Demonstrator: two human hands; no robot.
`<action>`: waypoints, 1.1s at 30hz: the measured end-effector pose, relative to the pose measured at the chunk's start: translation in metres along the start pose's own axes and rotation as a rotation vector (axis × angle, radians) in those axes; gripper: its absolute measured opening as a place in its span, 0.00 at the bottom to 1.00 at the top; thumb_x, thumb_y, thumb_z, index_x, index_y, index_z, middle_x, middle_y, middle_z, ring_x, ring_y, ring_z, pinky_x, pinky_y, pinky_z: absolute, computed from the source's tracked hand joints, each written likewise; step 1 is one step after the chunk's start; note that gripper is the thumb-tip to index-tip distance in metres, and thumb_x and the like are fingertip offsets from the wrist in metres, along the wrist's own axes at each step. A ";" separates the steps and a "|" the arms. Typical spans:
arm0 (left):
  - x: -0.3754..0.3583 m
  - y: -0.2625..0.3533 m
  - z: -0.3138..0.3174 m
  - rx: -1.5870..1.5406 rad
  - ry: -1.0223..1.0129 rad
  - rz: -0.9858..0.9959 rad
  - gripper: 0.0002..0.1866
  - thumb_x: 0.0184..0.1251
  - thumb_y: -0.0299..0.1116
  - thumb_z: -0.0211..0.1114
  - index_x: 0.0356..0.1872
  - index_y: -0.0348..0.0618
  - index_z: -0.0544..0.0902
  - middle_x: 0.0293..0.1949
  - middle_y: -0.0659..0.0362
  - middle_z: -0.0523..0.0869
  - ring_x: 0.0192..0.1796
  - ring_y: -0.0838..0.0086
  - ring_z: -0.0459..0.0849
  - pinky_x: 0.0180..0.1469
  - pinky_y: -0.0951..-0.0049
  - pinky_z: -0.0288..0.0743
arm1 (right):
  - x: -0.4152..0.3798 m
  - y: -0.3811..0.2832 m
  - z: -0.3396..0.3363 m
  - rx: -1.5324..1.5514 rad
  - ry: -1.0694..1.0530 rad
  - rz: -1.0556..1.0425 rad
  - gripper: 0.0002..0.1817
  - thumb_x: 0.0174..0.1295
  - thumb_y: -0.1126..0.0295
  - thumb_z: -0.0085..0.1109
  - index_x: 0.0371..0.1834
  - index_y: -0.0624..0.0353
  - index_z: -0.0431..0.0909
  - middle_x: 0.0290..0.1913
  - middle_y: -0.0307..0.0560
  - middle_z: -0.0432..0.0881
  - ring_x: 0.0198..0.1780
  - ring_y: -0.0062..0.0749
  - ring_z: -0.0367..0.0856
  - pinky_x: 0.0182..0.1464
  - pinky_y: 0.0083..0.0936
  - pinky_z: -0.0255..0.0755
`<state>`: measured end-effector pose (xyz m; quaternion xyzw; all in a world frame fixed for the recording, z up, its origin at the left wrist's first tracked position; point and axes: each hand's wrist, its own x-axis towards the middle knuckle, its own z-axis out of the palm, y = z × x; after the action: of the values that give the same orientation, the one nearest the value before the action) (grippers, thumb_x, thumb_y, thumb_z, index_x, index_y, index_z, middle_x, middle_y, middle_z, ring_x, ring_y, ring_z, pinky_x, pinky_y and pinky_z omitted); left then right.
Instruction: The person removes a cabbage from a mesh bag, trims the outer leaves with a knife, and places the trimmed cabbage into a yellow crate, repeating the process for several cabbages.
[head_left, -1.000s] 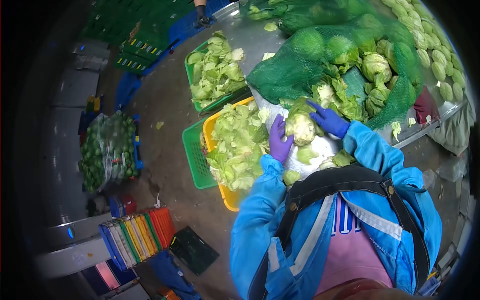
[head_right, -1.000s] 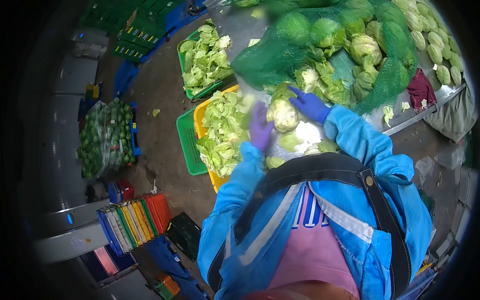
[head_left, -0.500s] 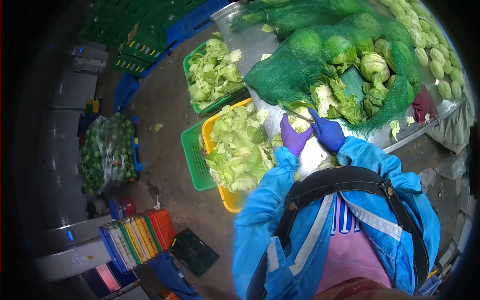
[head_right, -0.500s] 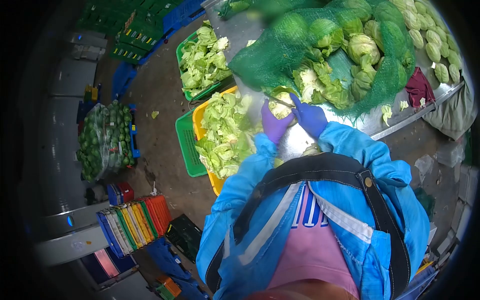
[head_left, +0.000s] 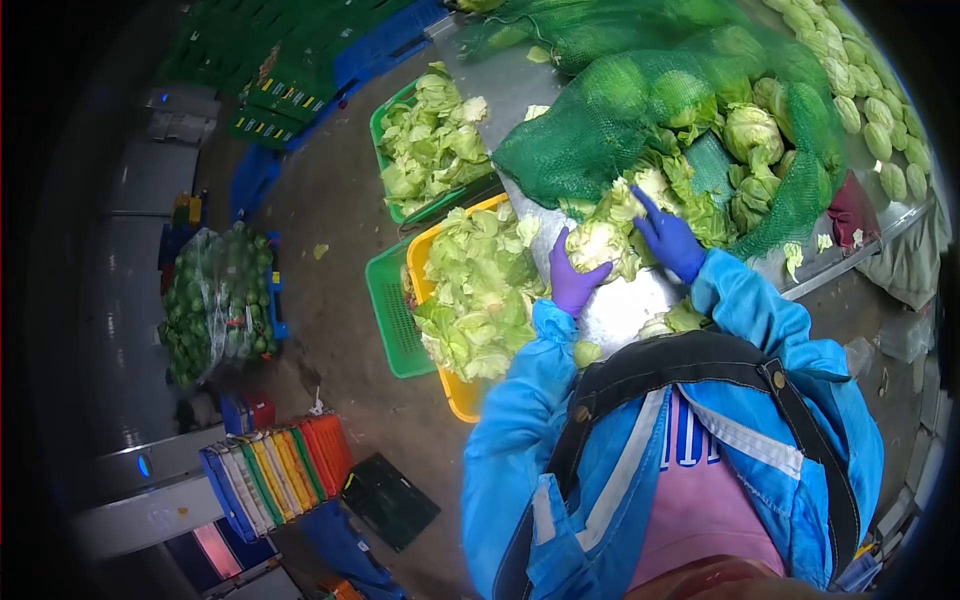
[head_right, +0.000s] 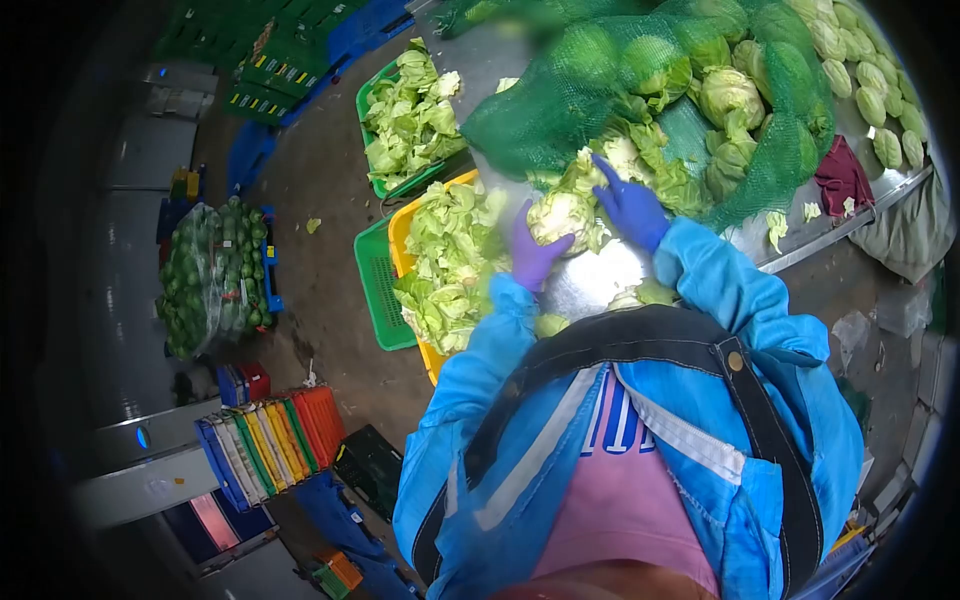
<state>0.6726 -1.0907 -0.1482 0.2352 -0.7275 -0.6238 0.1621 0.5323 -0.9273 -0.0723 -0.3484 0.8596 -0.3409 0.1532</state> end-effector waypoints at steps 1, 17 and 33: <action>0.001 -0.001 0.003 0.026 0.042 0.016 0.55 0.35 0.37 0.80 0.67 0.34 0.57 0.55 0.45 0.67 0.58 0.57 0.70 0.62 0.61 0.66 | -0.008 -0.012 -0.001 -0.040 -0.082 0.002 0.29 0.69 0.53 0.42 0.72 0.46 0.53 0.24 0.57 0.78 0.27 0.51 0.79 0.33 0.43 0.72; 0.013 0.010 0.020 0.301 0.113 0.097 0.49 0.36 0.34 0.80 0.61 0.30 0.61 0.51 0.47 0.75 0.52 0.64 0.77 0.53 0.67 0.75 | -0.006 0.003 0.039 -0.249 0.023 -0.147 0.29 0.67 0.57 0.47 0.70 0.52 0.56 0.26 0.56 0.80 0.25 0.50 0.79 0.29 0.42 0.71; -0.013 0.019 0.001 0.019 0.005 0.115 0.51 0.32 0.35 0.81 0.62 0.33 0.61 0.55 0.46 0.69 0.58 0.59 0.71 0.61 0.63 0.67 | 0.032 0.029 0.021 0.254 -0.094 0.218 0.45 0.52 0.43 0.63 0.67 0.63 0.61 0.46 0.60 0.81 0.49 0.46 0.80 0.50 0.34 0.72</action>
<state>0.6797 -1.0806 -0.1286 0.1962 -0.7452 -0.6061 0.1973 0.5052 -0.9445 -0.1082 -0.2467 0.8343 -0.4113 0.2720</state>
